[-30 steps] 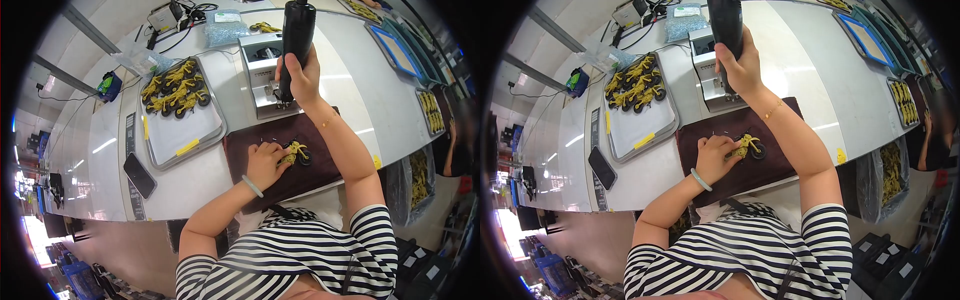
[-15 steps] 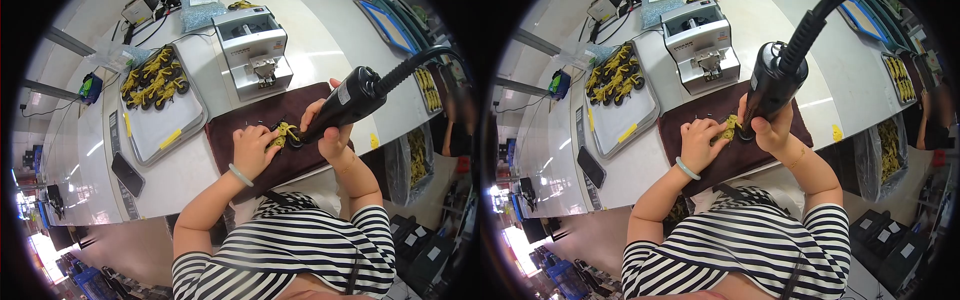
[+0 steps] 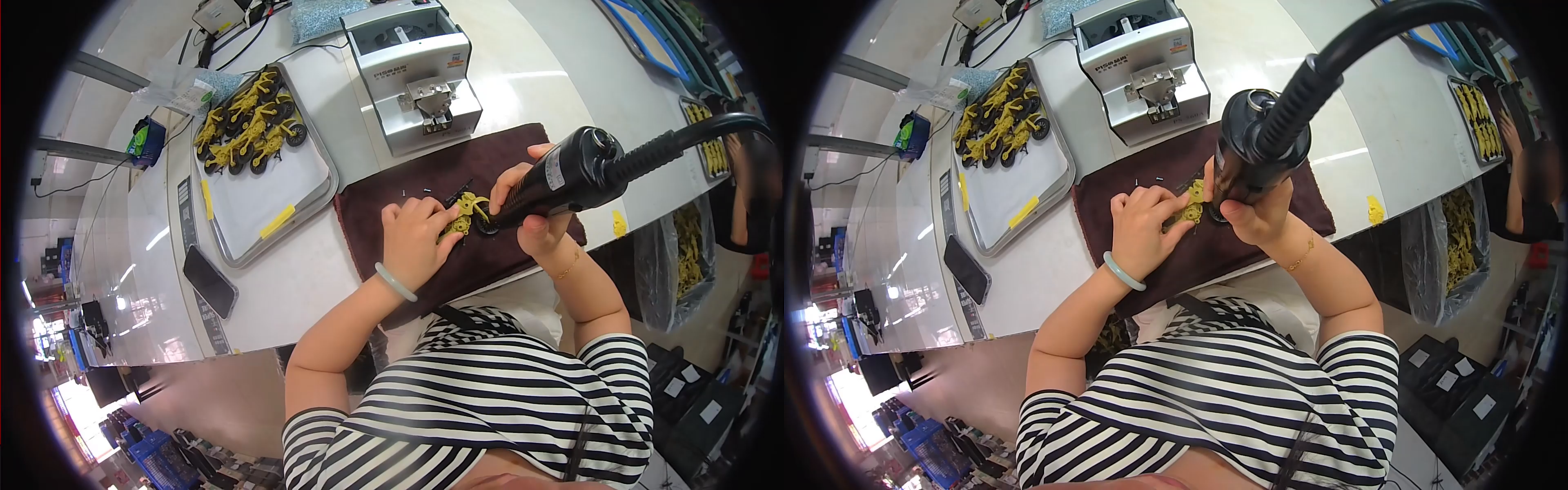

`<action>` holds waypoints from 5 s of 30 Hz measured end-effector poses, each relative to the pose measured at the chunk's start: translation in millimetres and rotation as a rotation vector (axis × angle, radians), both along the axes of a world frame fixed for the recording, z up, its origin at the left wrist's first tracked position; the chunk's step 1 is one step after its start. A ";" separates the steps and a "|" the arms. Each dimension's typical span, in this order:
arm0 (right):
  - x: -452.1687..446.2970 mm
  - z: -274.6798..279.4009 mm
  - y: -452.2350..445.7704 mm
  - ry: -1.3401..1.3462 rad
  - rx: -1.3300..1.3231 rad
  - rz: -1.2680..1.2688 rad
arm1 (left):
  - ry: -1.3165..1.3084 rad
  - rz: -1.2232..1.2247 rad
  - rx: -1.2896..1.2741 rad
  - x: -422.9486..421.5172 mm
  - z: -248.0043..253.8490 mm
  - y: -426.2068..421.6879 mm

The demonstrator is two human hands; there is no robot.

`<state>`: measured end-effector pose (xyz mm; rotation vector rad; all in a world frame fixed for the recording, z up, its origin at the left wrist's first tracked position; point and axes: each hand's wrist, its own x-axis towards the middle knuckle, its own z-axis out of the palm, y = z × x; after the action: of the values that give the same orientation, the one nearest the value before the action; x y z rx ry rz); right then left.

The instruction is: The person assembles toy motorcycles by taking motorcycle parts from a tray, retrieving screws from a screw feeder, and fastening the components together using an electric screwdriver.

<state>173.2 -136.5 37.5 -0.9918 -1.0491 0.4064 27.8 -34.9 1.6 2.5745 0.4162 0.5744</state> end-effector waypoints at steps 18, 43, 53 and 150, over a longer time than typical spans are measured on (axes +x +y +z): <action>28.7 58.5 68.7 0.028 0.262 0.107 | -0.014 -0.013 0.004 -1.8 -0.7 0.6; -3.9 43.2 70.1 0.030 0.045 0.055 | -0.026 0.029 -0.127 -4.5 -6.0 6.1; -30.6 18.7 25.9 0.039 -0.044 0.028 | -0.008 0.042 -0.139 -7.0 -11.0 7.2; -29.8 42.9 56.8 0.038 0.123 -0.007 | -0.246 0.039 -0.308 -5.2 23.5 17.3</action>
<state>143.4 -79.7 80.4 -0.8750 -1.0244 0.3496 22.7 -17.6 25.1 2.1760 0.4336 0.7655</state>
